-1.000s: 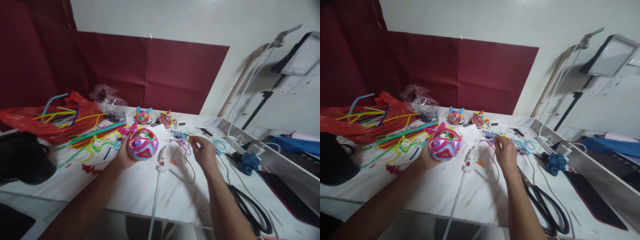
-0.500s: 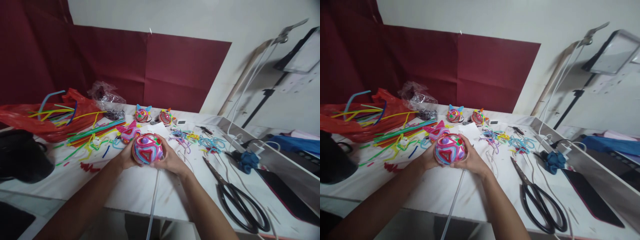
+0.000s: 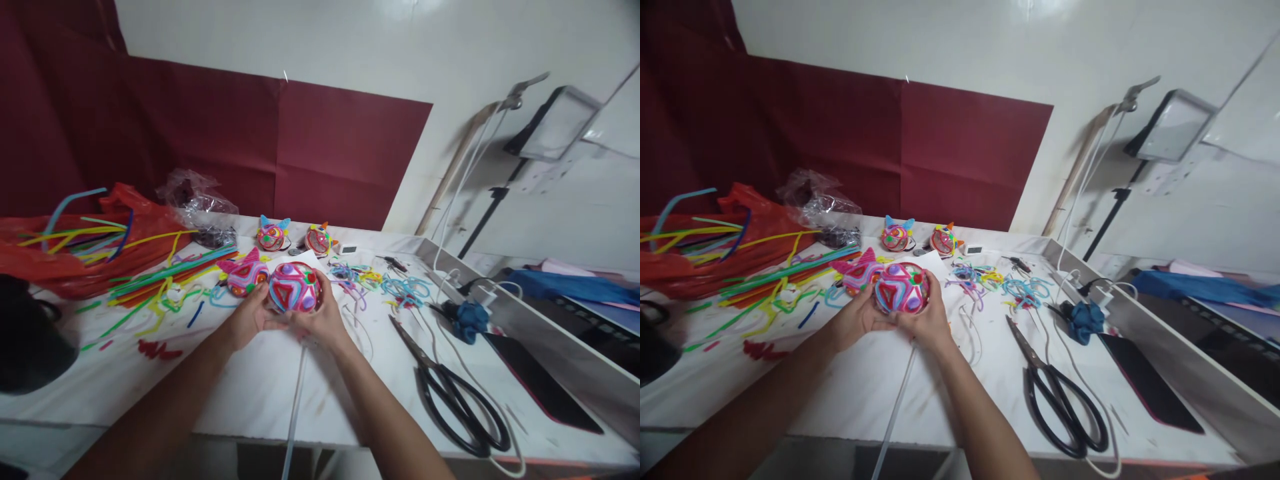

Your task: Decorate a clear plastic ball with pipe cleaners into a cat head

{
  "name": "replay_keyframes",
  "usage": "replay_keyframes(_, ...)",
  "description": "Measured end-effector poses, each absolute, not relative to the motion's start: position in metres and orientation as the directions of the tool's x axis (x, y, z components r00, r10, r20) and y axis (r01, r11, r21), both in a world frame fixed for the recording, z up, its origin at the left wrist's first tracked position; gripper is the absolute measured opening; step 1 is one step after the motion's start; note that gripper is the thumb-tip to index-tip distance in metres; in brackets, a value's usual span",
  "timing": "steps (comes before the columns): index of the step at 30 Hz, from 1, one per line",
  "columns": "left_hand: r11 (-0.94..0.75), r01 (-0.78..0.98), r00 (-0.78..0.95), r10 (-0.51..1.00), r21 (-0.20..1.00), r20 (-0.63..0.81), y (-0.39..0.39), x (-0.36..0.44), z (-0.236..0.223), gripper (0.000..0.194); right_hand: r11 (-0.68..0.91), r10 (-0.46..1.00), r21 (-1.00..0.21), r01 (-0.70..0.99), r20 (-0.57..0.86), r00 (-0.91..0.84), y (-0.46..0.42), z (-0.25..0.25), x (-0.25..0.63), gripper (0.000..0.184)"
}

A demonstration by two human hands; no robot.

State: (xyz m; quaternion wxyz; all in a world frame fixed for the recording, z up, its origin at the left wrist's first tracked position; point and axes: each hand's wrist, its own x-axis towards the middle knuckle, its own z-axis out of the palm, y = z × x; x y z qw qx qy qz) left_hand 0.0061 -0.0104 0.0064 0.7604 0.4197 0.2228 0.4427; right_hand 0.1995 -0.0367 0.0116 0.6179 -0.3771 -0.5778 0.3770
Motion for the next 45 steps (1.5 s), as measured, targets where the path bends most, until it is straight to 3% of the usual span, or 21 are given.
replay_keyframes(5,0.138,-0.532,0.455,0.879,0.835,0.145,-0.016,0.012,0.007,0.056,0.652,0.739,-0.696,0.302,0.672,-0.046,-0.034,0.002,0.205,0.110)
replay_keyframes(9,0.084,-0.509,0.421,0.893,0.857,0.162,-0.017,0.013,0.007,0.063,0.720,0.635,-0.520,0.460,0.760,-0.135,-0.034,-0.003,0.205,0.104)
replay_keyframes(15,0.059,-0.508,0.374,0.914,0.859,0.158,-0.017,0.015,0.009,0.069,0.753,0.603,-0.467,0.464,0.772,-0.202,-0.037,-0.006,0.204,0.103)
replay_keyframes(19,0.049,-0.544,0.345,0.923,0.838,0.170,-0.017,0.015,0.007,0.076,0.758,0.623,-0.552,0.347,0.771,-0.135,-0.035,-0.008,0.207,0.114)
replay_keyframes(23,0.065,-0.587,0.357,0.916,0.807,0.186,-0.015,0.014,0.005,0.080,0.643,0.764,-0.755,0.124,0.644,-0.041,-0.036,-0.006,0.209,0.123)
replay_keyframes(26,0.072,-0.613,0.357,0.914,0.787,0.195,-0.015,0.013,0.006,0.080,0.553,0.833,-0.833,0.023,0.553,-0.010,-0.040,0.000,0.212,0.124)
replay_keyframes(32,0.163,-0.547,0.468,0.873,0.821,0.139,-0.012,0.006,0.006,0.067,0.317,0.946,-0.929,-0.190,0.325,-0.013,-0.043,0.018,0.222,0.100)
replay_keyframes(38,0.160,-0.407,0.441,0.897,0.899,0.041,-0.008,-0.002,0.002,0.054,-0.020,0.987,-0.950,-0.313,0.031,-0.157,-0.046,0.031,0.227,0.057)
replay_keyframes(42,0.126,-0.360,0.375,0.927,0.924,0.020,-0.010,0.000,0.008,0.061,-0.123,0.965,-0.932,-0.340,-0.033,-0.259,-0.049,0.033,0.224,0.050)
replay_keyframes(45,0.083,-0.369,0.285,0.958,0.926,0.027,-0.010,0.002,0.010,0.054,-0.172,0.954,-0.909,-0.380,-0.058,-0.295,-0.049,0.028,0.218,0.049)
